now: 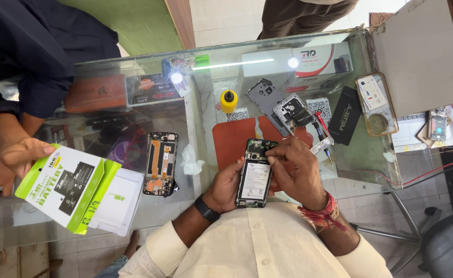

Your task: The person removes the back cover of a smartphone, detaches the battery, and applies liquid from a yellow bottle along the edges of the device. The person handles the phone and a battery box while working at a glass counter.

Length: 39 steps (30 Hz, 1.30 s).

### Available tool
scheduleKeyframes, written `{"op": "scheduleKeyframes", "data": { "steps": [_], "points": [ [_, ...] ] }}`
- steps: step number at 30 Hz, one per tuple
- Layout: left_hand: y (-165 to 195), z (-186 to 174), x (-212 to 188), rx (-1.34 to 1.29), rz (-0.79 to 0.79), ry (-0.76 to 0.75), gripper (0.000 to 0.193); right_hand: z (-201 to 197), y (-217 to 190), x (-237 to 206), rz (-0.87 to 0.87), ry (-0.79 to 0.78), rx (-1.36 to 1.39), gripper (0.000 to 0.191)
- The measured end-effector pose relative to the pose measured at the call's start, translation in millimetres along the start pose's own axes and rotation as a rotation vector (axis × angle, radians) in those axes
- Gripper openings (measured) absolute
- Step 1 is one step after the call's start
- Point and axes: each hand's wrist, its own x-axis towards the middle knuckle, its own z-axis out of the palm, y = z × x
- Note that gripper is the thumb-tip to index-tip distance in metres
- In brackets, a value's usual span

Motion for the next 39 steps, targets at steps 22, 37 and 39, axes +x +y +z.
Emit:
{"op": "scheduleKeyframes", "data": {
  "steps": [22, 37, 39],
  "points": [
    [-10.2, -13.4, 2.0, 0.275, 0.126, 0.000, 0.062, 14.8, -14.3, -5.3, -0.127, -0.031, -0.053, 0.019],
    [-25.3, -38.9, 3.9, 0.263, 0.098, 0.358, 0.047, 16.5, -21.2, -2.4, -0.201, 0.017, -0.101, 0.016],
    [-27.5, -41.2, 4.3, 0.296, 0.101, 0.420, 0.047, 16.9, -18.6, -1.7, -0.205, 0.028, -0.079, 0.014]
  ]
}}
